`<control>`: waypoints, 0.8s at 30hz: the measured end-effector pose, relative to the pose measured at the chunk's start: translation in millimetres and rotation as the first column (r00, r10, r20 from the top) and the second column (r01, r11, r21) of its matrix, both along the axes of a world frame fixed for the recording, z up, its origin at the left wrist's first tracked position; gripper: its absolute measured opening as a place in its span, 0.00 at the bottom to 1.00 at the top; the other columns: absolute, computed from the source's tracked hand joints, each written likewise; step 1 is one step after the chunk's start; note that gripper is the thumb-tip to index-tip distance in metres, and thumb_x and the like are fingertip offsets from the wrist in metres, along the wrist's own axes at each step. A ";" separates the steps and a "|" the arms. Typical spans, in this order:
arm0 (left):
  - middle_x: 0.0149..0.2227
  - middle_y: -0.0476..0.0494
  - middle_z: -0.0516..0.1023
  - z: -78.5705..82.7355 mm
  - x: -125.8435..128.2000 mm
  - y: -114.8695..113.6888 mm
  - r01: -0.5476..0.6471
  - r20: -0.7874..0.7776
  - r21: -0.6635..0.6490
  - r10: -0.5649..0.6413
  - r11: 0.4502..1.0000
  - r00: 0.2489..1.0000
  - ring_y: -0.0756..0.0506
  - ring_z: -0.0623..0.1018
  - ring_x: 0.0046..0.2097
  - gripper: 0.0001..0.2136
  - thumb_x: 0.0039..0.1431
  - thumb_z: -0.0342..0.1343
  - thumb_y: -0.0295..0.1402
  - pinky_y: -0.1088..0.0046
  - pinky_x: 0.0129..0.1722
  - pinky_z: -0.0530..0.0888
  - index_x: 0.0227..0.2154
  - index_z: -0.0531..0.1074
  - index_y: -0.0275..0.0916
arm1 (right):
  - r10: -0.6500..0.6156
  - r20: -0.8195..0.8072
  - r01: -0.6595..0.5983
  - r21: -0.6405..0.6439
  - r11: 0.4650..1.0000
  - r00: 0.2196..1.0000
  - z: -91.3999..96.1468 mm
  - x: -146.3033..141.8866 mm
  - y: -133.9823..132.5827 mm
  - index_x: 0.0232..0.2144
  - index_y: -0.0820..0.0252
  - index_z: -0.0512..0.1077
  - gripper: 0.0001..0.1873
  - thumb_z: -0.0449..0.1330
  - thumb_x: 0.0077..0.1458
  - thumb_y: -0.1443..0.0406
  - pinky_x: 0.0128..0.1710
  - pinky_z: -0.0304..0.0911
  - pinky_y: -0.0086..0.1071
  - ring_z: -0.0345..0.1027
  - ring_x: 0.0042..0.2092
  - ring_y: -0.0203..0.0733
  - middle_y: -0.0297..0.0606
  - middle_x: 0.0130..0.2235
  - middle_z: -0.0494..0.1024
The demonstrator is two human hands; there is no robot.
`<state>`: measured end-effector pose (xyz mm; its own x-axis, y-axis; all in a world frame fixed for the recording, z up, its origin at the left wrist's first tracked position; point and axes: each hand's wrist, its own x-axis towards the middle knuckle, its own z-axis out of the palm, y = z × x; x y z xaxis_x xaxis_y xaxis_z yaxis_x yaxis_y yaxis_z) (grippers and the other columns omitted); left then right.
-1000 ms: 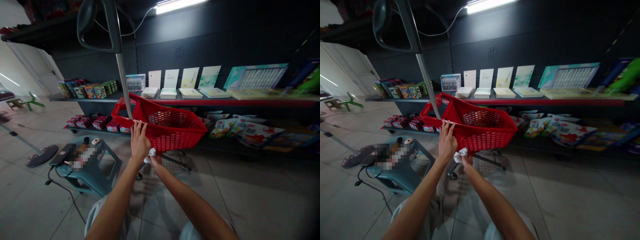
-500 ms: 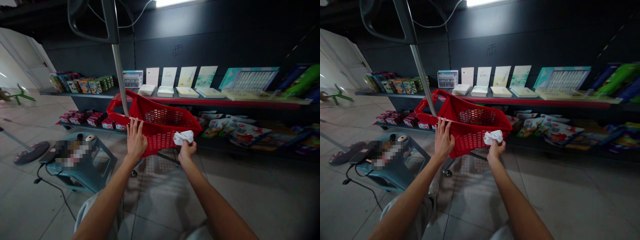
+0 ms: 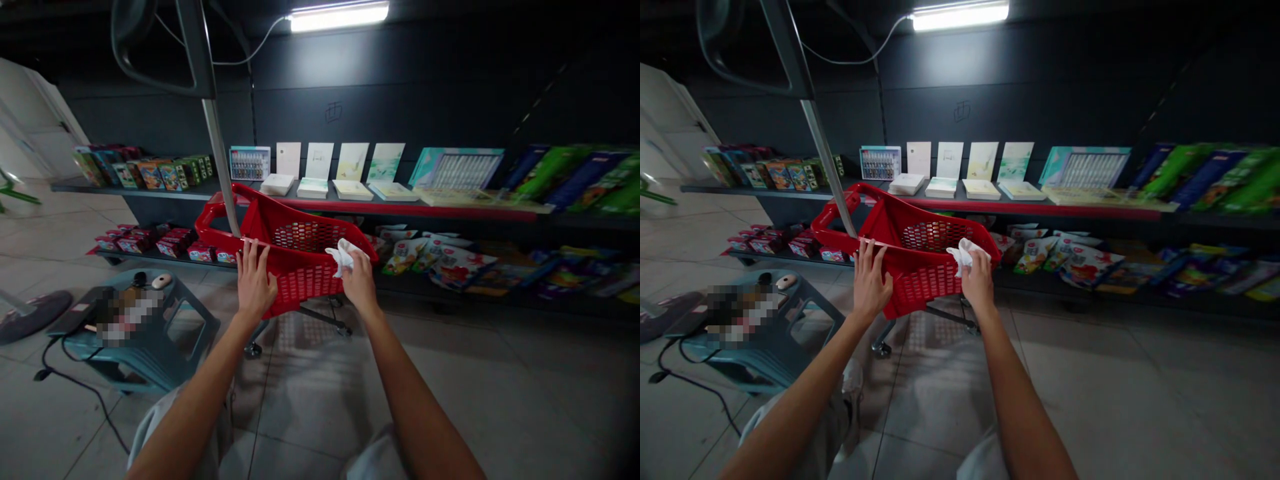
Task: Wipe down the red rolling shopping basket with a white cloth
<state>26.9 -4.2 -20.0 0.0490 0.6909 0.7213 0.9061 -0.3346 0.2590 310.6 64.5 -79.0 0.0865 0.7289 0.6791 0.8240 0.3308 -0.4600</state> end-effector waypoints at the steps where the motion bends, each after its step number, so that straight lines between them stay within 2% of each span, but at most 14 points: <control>1: 0.74 0.38 0.50 -0.1 0.4 -0.2 -0.001 0.001 0.002 0.001 1.000 1.000 0.39 0.41 0.75 0.34 0.54 0.51 0.21 0.46 0.73 0.48 0.66 0.60 0.40 | -0.013 0.032 0.014 -0.025 1.000 0.999 -0.5 -2.6 0.8 0.56 0.62 0.67 0.22 0.50 0.61 0.65 0.63 0.56 0.50 0.59 0.62 0.53 0.52 0.60 0.70; 5: 0.73 0.38 0.51 -0.8 2.4 0.5 -0.011 0.012 0.013 0.011 1.000 1.000 0.39 0.42 0.75 0.34 0.54 0.51 0.21 0.45 0.73 0.48 0.65 0.60 0.40 | -0.061 0.097 0.072 -0.117 0.991 0.993 6.7 -2.9 1.7 0.56 0.57 0.68 0.21 0.49 0.63 0.66 0.64 0.49 0.62 0.60 0.61 0.55 0.48 0.58 0.72; 8: 0.74 0.38 0.51 -2.0 2.7 2.1 -0.025 0.011 0.017 0.024 1.000 1.000 0.38 0.42 0.75 0.34 0.53 0.52 0.20 0.45 0.73 0.48 0.65 0.60 0.40 | -0.071 0.113 0.087 -0.150 0.985 0.991 13.4 -1.1 0.7 0.56 0.57 0.68 0.21 0.49 0.63 0.67 0.63 0.47 0.66 0.60 0.60 0.56 0.47 0.57 0.73; 14: 0.74 0.37 0.50 -4.3 -1.4 2.9 -0.038 -0.011 0.011 0.039 0.999 0.999 0.38 0.42 0.75 0.34 0.52 0.52 0.20 0.46 0.73 0.46 0.65 0.60 0.39 | -0.084 0.150 0.109 -0.164 0.980 0.985 15.4 -2.3 -3.7 0.54 0.59 0.71 0.21 0.48 0.62 0.70 0.63 0.50 0.63 0.62 0.58 0.56 0.49 0.55 0.74; 24: 0.75 0.36 0.45 -7.3 -9.1 3.1 -0.066 -0.052 -0.014 0.066 0.998 0.997 0.37 0.41 0.75 0.37 0.52 0.54 0.22 0.46 0.73 0.45 0.67 0.57 0.38 | -0.024 0.169 0.048 -0.139 0.989 0.985 11.3 14.6 -20.1 0.55 0.59 0.70 0.20 0.49 0.65 0.67 0.62 0.54 0.56 0.64 0.57 0.55 0.48 0.56 0.75</control>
